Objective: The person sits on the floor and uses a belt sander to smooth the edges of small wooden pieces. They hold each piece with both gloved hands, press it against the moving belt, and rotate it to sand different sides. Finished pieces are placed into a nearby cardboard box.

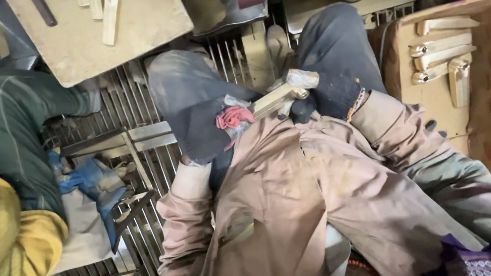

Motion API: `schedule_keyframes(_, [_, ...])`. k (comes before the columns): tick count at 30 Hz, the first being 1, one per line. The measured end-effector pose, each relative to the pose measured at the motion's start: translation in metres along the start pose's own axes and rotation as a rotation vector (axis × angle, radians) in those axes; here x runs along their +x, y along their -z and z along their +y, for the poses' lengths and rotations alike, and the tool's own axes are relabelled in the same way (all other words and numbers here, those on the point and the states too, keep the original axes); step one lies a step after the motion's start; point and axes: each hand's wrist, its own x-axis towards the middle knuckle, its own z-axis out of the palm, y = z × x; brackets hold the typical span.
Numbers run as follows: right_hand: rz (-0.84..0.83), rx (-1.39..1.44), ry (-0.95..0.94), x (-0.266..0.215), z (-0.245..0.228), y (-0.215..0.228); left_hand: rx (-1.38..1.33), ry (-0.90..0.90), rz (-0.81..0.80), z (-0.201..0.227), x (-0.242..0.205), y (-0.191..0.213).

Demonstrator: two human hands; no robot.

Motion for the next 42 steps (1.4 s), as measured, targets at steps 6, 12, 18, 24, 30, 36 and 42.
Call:
schedule_keyframes(6, [-0.026, -0.501, 0.173, -0.015, -0.016, 0.007, 0.438, -0.154, 0.273, 0.069, -0.013, -0.004])
schedule_keyframes(12, [0.213, -0.755, 0.238, -0.023, -0.019, 0.009, 1.403, -0.474, 0.470, 0.065, -0.039, 0.005])
schedule_keyframes(18, [0.031, -0.775, 0.553, -0.028, -0.017, 0.012, 0.824, -0.368, 0.150, 0.048, -0.023, 0.019])
schedule_keyframes(24, [0.026, 0.491, -0.286, -0.010, 0.009, 0.014, 0.487, -0.280, 0.160, 0.024, -0.001, -0.023])
schedule_keyframes(30, [0.011, 0.542, -0.235, -0.012, 0.015, 0.034, 0.402, -0.259, 0.267, -0.008, 0.010, -0.006])
schedule_keyframes(36, [-0.065, 0.587, -0.149, -0.005, 0.024, 0.039, 0.356, -0.216, 0.244, -0.031, 0.008, -0.001])
schedule_keyframes(42, [-0.097, -0.766, 0.380, 0.004, 0.003, 0.025, 0.315, -0.164, 0.194, -0.046, 0.010, 0.008])
